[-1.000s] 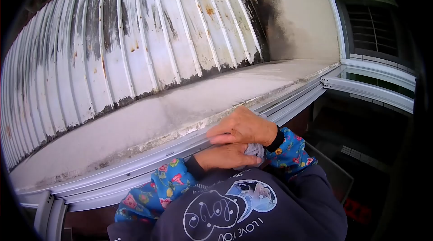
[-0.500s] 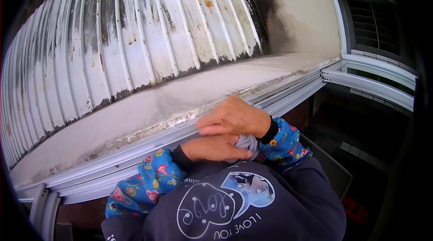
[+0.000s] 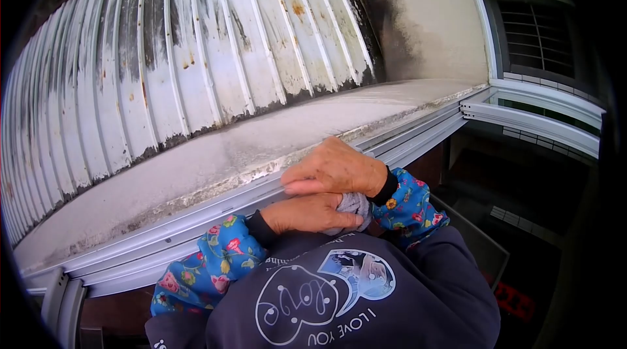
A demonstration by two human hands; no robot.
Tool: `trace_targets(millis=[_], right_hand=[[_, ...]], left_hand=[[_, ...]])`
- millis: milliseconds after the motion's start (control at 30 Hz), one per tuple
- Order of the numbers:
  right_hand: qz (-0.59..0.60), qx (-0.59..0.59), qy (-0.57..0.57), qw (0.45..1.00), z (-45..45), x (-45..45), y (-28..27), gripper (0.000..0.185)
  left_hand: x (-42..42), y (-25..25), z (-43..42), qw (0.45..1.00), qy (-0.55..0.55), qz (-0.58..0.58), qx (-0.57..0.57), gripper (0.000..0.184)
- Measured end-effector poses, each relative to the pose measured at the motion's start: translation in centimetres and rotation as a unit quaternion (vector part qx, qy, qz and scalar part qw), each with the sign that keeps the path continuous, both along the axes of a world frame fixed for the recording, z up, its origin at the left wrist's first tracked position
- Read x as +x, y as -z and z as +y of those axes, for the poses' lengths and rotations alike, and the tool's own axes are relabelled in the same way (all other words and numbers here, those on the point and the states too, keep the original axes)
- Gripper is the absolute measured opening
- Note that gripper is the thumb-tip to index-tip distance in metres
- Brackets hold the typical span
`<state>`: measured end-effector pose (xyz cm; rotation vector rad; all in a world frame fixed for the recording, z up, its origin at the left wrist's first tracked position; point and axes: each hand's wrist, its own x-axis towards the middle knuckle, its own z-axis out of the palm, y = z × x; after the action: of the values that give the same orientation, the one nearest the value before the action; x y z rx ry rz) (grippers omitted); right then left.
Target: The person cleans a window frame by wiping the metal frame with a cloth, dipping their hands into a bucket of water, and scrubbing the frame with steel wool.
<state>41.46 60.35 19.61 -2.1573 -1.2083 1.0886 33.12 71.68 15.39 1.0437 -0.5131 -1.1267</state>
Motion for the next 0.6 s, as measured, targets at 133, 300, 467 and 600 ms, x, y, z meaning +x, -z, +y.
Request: trace_targets(millis=[133, 300, 467, 600], right_hand=[[-0.006, 0.005, 0.001, 1.0, -0.1, -0.1, 0.2, 0.022], [-0.011, 0.003, 0.0, 1.0, -0.1, -0.1, 0.3, 0.02], [-0.014, 0.021, 0.012, 1.0, -0.3, -0.3, 0.8, 0.02], [-0.009, 0.006, 0.003, 1.0, -0.2, -0.2, 0.6, 0.019]], left_hand=[[0.3, -0.4, 0.3, 0.999, 0.013, -0.027, 0.027, 0.048], [1.2, -1.4, 0.9, 0.995, 0.055, -0.038, 0.068, 0.049], [0.1, 0.0, -0.1, 0.998, 0.027, -0.029, 0.051, 0.05], [0.1, 0.1, -0.1, 0.999, 0.029, -0.01, 0.042, 0.05]])
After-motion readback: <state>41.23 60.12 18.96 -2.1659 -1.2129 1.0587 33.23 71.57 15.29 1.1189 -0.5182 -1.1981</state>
